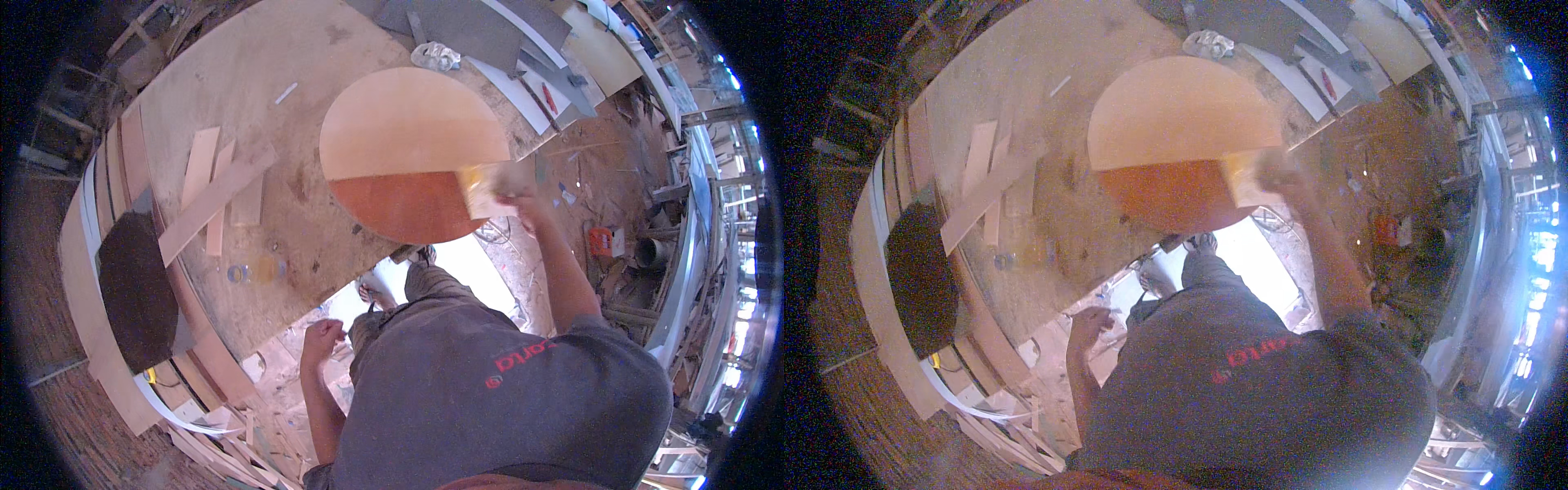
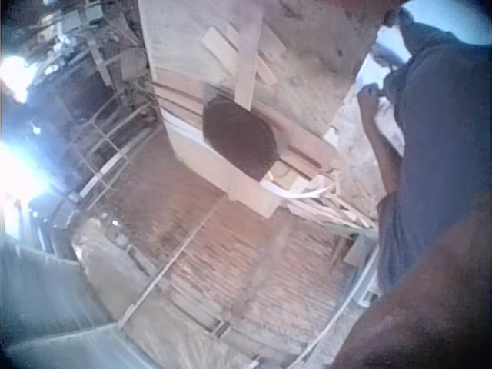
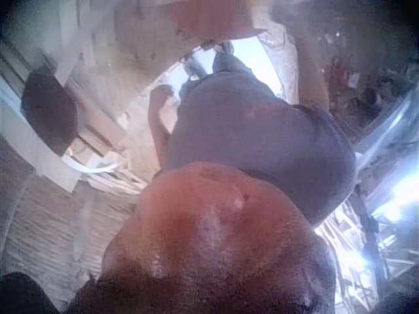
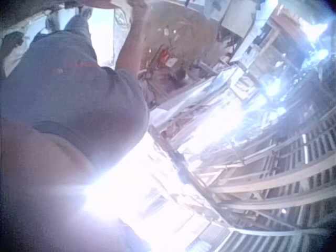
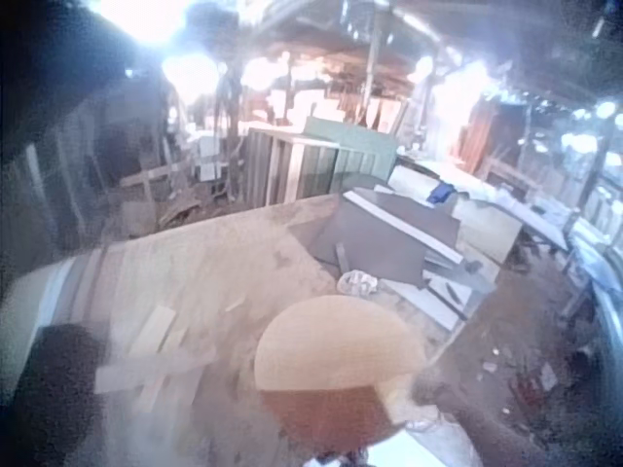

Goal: The person applies a liquid finish to a dark rectangular board and a light circular board using a sponge. They pour the finish from a bottle onto each board and spread it evenly across the surface.

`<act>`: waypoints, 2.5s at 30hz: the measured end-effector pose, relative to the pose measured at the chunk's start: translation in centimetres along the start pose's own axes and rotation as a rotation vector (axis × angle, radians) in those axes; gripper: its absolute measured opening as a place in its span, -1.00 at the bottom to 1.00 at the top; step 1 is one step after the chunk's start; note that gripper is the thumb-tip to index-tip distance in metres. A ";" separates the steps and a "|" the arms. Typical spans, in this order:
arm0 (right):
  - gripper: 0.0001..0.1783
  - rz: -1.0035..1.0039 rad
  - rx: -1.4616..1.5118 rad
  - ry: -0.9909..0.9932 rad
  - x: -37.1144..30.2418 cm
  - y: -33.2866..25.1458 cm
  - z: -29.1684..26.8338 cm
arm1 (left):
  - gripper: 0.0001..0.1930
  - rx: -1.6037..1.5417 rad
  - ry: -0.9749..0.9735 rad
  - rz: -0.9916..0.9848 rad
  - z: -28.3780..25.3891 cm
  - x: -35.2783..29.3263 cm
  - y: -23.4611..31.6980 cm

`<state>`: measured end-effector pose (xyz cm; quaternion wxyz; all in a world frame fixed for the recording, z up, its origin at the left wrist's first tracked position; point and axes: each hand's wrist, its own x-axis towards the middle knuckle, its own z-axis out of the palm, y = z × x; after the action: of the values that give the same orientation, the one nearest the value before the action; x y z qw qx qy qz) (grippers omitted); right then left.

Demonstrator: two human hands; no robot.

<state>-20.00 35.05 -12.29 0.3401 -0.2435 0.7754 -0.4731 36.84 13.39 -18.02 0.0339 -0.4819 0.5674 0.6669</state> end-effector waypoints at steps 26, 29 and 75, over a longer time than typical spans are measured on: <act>-0.25 0.623 1.061 -0.278 4.4 0.8 -7.2 | -0.36 -1.001 0.475 -0.187 11.0 15.0 17.8; -0.24 0.514 1.034 -0.231 5.0 3.6 -7.9 | -0.43 -1.219 0.386 -0.077 11.8 13.6 21.9; -0.46 0.115 1.232 -0.582 57.4 -21.5 19.1 | -0.27 -0.354 0.488 0.223 12.7 19.3 33.3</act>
<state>-41.62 -25.33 -16.14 0.6359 -0.0813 0.2534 -0.7245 -0.79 1.93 -8.43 -0.2608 -0.5607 0.4835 0.6196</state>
